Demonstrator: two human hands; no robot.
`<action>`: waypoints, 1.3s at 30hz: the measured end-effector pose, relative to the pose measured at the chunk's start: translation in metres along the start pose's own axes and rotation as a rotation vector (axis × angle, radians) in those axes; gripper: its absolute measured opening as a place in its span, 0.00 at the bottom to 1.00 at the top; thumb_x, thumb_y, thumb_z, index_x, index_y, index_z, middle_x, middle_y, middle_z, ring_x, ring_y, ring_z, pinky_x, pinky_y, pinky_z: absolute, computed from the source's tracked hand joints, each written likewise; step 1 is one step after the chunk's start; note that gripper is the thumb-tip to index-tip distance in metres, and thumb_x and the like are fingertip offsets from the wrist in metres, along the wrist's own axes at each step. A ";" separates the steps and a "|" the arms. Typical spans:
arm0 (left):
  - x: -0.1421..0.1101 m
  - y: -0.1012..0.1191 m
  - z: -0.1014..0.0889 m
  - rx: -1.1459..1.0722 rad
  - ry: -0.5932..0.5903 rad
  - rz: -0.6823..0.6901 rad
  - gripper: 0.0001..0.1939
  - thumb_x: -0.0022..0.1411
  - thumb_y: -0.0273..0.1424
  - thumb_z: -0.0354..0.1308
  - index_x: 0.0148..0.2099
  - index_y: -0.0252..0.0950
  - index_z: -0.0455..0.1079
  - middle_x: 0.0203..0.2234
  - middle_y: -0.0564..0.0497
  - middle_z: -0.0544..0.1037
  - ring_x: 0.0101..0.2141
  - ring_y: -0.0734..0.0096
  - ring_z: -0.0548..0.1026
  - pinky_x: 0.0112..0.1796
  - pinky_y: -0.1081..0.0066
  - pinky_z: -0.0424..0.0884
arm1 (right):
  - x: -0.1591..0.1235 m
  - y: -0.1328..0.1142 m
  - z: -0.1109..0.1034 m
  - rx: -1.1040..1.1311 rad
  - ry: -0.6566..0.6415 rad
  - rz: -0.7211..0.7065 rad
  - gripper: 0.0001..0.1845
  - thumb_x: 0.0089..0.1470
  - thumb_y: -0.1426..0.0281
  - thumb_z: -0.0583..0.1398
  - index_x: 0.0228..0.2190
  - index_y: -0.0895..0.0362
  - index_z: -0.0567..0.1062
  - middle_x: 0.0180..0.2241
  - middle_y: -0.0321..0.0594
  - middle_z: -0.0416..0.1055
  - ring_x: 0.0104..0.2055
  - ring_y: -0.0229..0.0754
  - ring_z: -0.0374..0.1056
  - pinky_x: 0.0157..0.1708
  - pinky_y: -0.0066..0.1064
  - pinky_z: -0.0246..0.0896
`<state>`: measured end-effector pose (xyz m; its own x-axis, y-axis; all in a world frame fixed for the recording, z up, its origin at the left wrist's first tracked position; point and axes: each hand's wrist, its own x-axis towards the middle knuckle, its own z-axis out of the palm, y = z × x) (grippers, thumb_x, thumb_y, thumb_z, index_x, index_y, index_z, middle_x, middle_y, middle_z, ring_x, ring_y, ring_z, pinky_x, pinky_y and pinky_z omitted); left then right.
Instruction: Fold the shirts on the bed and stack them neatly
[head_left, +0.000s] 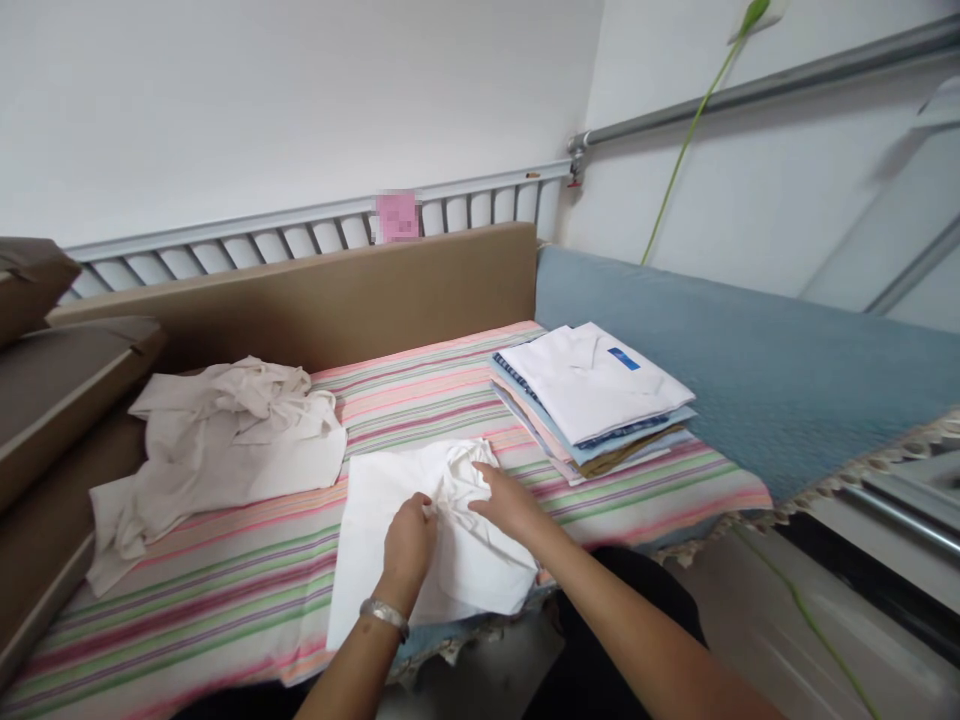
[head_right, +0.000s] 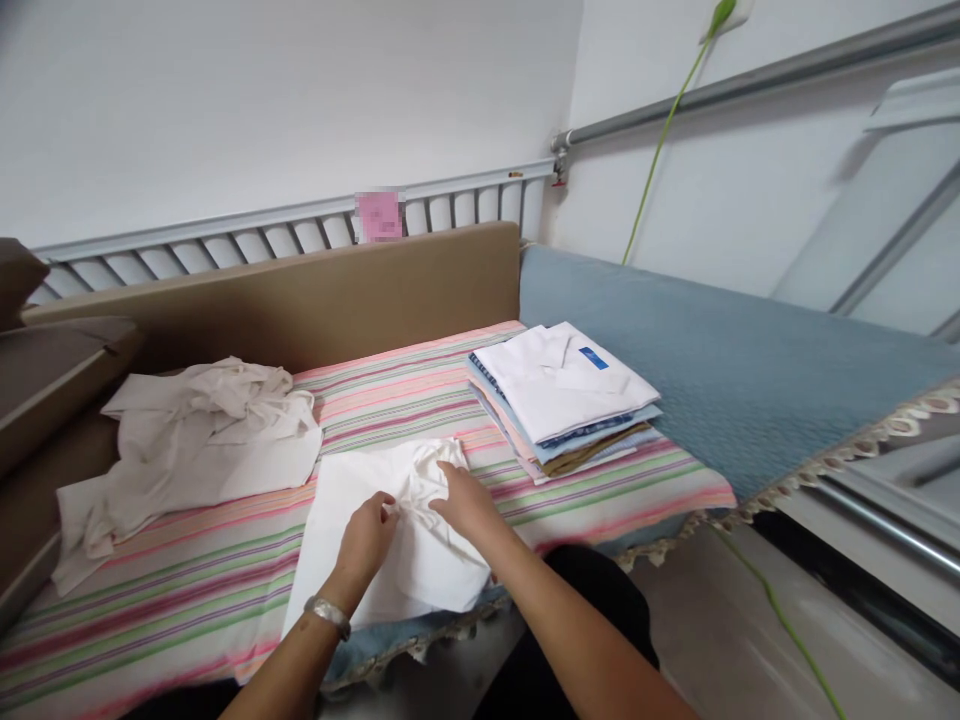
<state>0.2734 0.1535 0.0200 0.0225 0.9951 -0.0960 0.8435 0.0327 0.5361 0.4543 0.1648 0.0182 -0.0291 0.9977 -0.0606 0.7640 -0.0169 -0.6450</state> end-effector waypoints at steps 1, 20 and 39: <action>-0.001 0.000 0.001 0.035 -0.008 0.008 0.14 0.59 0.29 0.48 0.46 0.36 0.68 0.36 0.45 0.76 0.35 0.67 0.73 0.35 0.71 0.62 | -0.002 -0.004 0.003 -0.081 0.005 -0.012 0.36 0.44 0.66 0.62 0.55 0.57 0.62 0.49 0.50 0.67 0.49 0.50 0.64 0.46 0.36 0.57; -0.002 0.003 0.008 0.303 -0.083 0.213 0.15 0.65 0.25 0.38 0.42 0.35 0.66 0.35 0.46 0.74 0.35 0.70 0.73 0.37 0.72 0.65 | 0.004 -0.011 0.008 -0.311 0.088 -0.139 0.20 0.50 0.74 0.57 0.47 0.58 0.69 0.43 0.45 0.70 0.45 0.45 0.66 0.41 0.31 0.56; 0.050 0.018 0.014 0.209 -0.003 0.107 0.11 0.55 0.23 0.48 0.40 0.31 0.68 0.37 0.42 0.74 0.35 0.64 0.74 0.34 0.69 0.63 | 0.008 -0.007 0.010 -0.128 0.123 0.013 0.28 0.49 0.75 0.58 0.53 0.61 0.63 0.41 0.45 0.72 0.41 0.42 0.68 0.40 0.28 0.57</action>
<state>0.2976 0.2030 0.0131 0.1191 0.9916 -0.0500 0.9290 -0.0935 0.3580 0.4428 0.1720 0.0148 0.0545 0.9980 0.0308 0.8400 -0.0291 -0.5418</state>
